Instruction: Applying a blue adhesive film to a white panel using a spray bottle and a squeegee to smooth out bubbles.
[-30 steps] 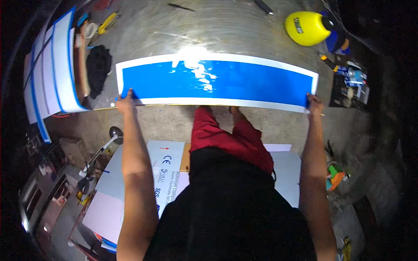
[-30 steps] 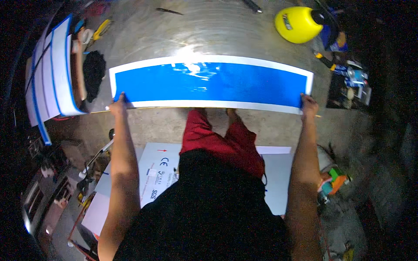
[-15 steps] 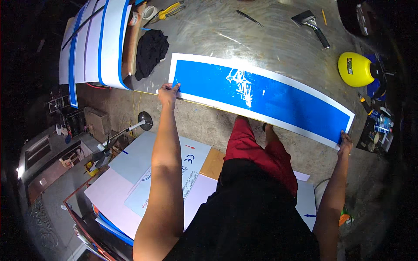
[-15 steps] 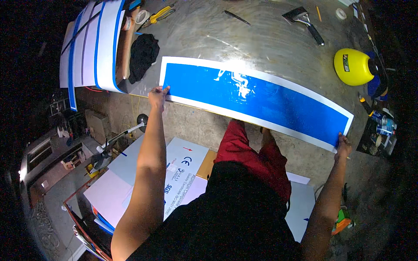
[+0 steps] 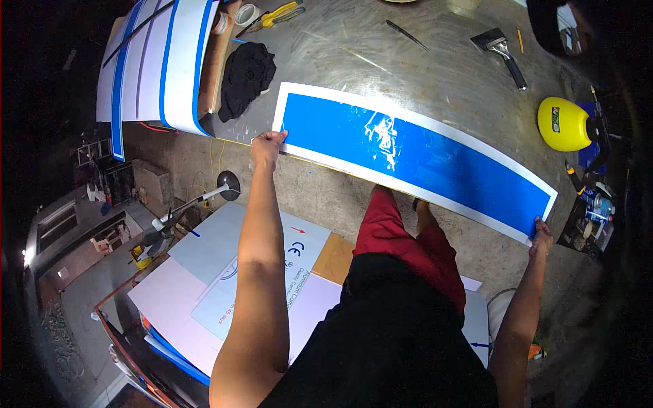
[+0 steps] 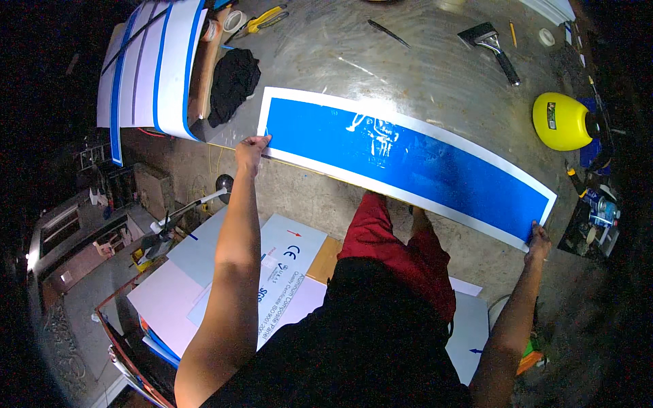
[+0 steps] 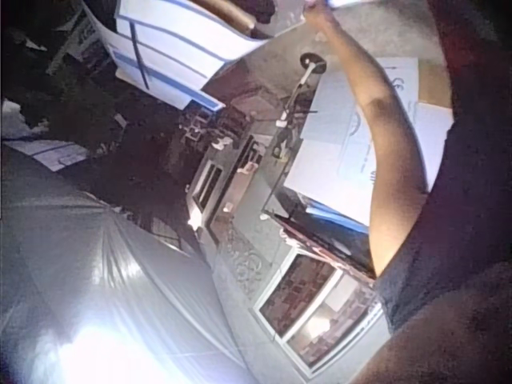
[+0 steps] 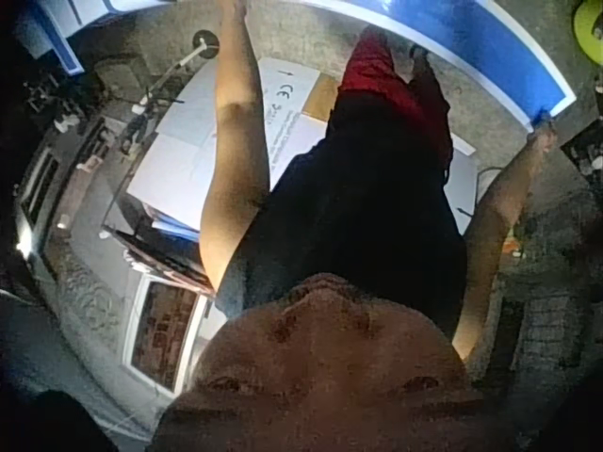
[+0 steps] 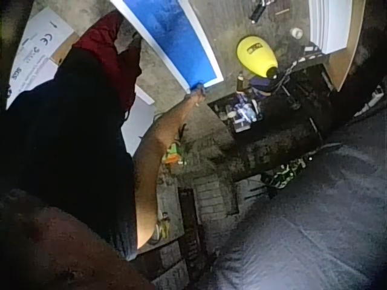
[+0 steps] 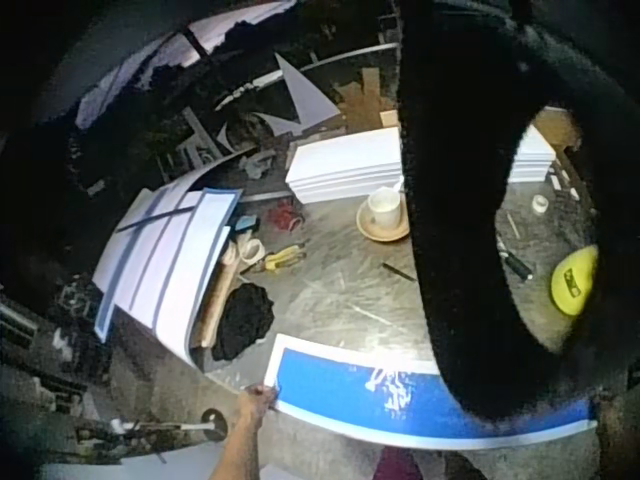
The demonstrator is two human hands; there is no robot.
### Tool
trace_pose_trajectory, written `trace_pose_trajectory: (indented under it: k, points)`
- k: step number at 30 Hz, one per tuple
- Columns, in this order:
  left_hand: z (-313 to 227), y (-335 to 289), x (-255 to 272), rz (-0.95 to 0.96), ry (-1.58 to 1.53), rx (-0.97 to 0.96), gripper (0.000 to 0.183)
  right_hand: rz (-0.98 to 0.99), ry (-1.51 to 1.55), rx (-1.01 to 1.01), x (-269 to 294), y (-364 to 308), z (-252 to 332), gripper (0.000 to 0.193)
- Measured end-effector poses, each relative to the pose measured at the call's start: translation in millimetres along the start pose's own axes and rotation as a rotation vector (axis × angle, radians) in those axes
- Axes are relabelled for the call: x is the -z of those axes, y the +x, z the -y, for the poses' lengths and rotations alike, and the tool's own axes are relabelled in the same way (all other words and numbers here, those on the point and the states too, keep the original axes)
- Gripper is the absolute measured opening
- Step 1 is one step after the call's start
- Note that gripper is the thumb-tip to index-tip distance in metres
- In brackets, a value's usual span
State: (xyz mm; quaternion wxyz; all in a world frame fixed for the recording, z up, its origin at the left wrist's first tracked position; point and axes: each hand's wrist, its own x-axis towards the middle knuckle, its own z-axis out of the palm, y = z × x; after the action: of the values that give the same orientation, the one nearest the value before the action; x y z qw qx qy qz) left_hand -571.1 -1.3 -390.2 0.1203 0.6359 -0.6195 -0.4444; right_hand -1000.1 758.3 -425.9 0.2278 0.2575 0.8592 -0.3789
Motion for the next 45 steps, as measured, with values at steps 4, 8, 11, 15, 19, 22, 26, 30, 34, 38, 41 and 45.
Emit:
trace_pose_trajectory:
  k: [4,8,11,15,19,22,26,30,34,38,41,45]
  points:
    - [-14,0,-13,-0.017,0.009,-0.027,0.023,-0.047,0.048,0.046,6,6,-12,0.04]
    - [-11,11,-12,-0.068,0.113,-0.036,0.025,0.007,0.078,0.06,5,11,-14,0.033]
    - [-7,14,-14,-0.057,0.087,-0.005,0.024,-0.027,0.051,0.051,-4,0,-6,0.031]
    - [-10,14,-23,-0.081,0.05,0.0,0.023,-0.028,0.061,0.092,4,1,-6,0.027]
    - [-7,16,-19,-0.122,0.09,-0.043,0.024,-0.05,0.107,0.037,-10,-19,10,0.023]
    - [-14,15,-27,-0.121,0.093,-0.029,0.024,0.005,0.139,0.082,0,-17,3,0.021]
    - [-3,18,-20,-0.124,0.099,-0.026,0.023,0.058,0.172,0.152,2,0,-8,0.019]
    - [3,23,-18,-0.11,0.011,-0.008,0.022,-0.08,0.098,0.022,-6,-7,1,0.018]
    - [-2,22,-21,-0.075,-0.044,-0.005,0.022,-0.047,0.142,0.051,1,-4,-2,0.027]
    - [-3,22,-21,-0.075,-0.025,-0.021,0.022,-0.057,0.137,0.002,-1,-7,0,0.042]
    - [-2,24,-22,-0.083,0.012,-0.011,0.022,-0.068,0.118,-0.004,-1,-12,3,0.037]
    - [11,34,-11,-0.099,-0.002,-0.056,0.022,-0.025,0.072,-0.019,-7,-11,7,0.048]
